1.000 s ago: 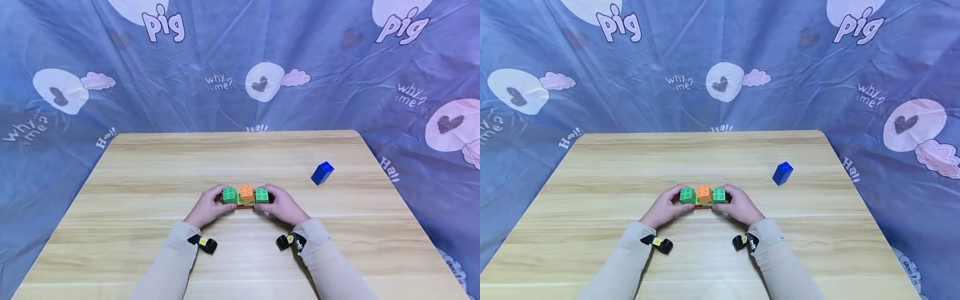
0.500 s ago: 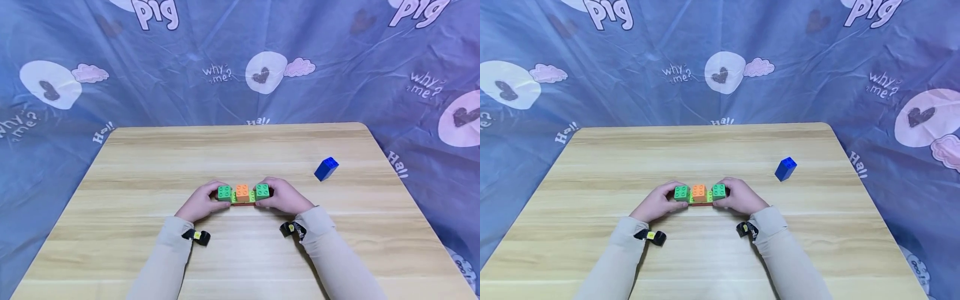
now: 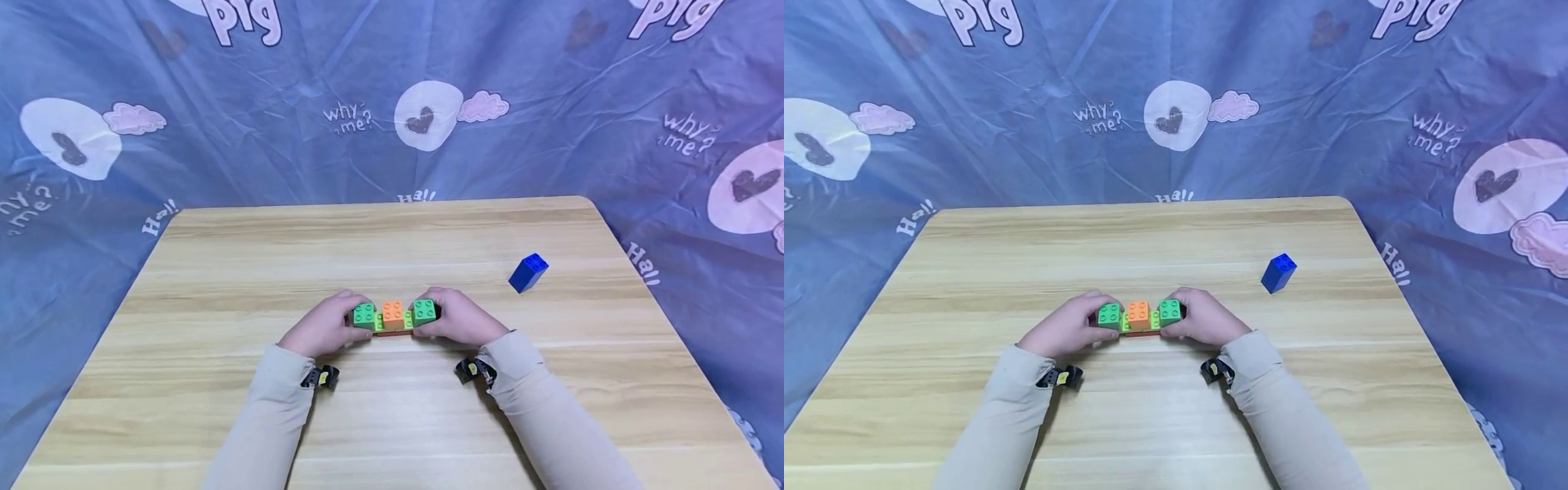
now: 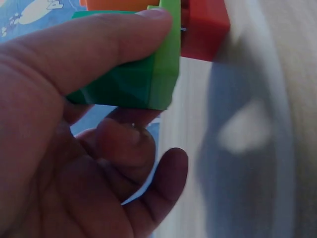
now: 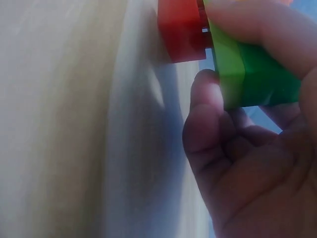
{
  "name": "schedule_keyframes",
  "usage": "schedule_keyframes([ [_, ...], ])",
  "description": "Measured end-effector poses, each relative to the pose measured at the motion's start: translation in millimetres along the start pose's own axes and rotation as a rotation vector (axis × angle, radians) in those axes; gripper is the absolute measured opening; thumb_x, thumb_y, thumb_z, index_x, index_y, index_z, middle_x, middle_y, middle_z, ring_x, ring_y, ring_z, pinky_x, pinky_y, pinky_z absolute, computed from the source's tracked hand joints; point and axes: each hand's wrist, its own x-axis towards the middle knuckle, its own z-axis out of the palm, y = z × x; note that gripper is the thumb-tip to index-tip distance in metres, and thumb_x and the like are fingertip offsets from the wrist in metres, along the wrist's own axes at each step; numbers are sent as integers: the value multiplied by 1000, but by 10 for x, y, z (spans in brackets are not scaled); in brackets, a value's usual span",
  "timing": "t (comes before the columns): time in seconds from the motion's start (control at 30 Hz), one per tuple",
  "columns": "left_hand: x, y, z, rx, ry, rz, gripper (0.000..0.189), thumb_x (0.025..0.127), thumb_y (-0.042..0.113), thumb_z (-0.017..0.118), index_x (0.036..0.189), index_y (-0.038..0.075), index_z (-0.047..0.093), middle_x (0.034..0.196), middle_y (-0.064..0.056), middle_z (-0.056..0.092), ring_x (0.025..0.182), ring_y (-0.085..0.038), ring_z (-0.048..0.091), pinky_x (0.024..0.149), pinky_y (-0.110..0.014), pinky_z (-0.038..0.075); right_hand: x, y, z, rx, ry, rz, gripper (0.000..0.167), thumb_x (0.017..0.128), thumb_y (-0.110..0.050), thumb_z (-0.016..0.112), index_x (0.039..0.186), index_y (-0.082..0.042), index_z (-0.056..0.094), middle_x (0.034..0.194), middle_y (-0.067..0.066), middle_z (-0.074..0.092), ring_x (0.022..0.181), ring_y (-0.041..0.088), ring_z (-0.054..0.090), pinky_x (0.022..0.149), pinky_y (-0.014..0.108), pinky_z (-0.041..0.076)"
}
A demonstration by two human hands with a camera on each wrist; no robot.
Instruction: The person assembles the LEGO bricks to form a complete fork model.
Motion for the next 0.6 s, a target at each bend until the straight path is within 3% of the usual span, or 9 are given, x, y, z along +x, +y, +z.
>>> schedule_keyframes([
  [0.17,-7,24,-11,21,-4,-6,48,83,19,83,127,11,65,110,1,61,98,-15,57,93,-40,49,-48,23,35,110,22,20,67,80,-28,86,137,-12,56,128,4,62,114,23,59,101,46,46],
  [0.27,-8,22,-15,19,-9,-7,47,84,19,83,127,12,65,107,2,60,95,-15,56,90,-39,48,-64,-55,30,136,86,-40,71,86,-32,81,145,-12,49,137,5,57,120,26,57,102,49,46],
  [0.43,-14,12,-22,15,-6,-11,46,83,19,83,125,13,66,101,3,58,89,-14,55,86,-37,48,-11,-341,18,-168,180,-275,49,87,-37,79,127,-10,68,122,-1,66,114,23,59,99,46,39],
  [0.5,-19,9,-28,14,-4,-13,46,83,19,83,125,13,66,101,3,58,88,-14,55,86,-37,48,16,-426,14,-273,172,-307,42,86,-37,80,119,-12,73,112,-4,70,111,19,60,100,44,35],
  [0.6,-31,6,-40,13,-9,-9,44,83,19,83,124,13,66,100,3,58,88,-14,55,84,-37,49,51,-506,1,-338,125,-284,35,85,-32,81,113,-12,76,101,-8,70,99,14,63,97,38,41],
])
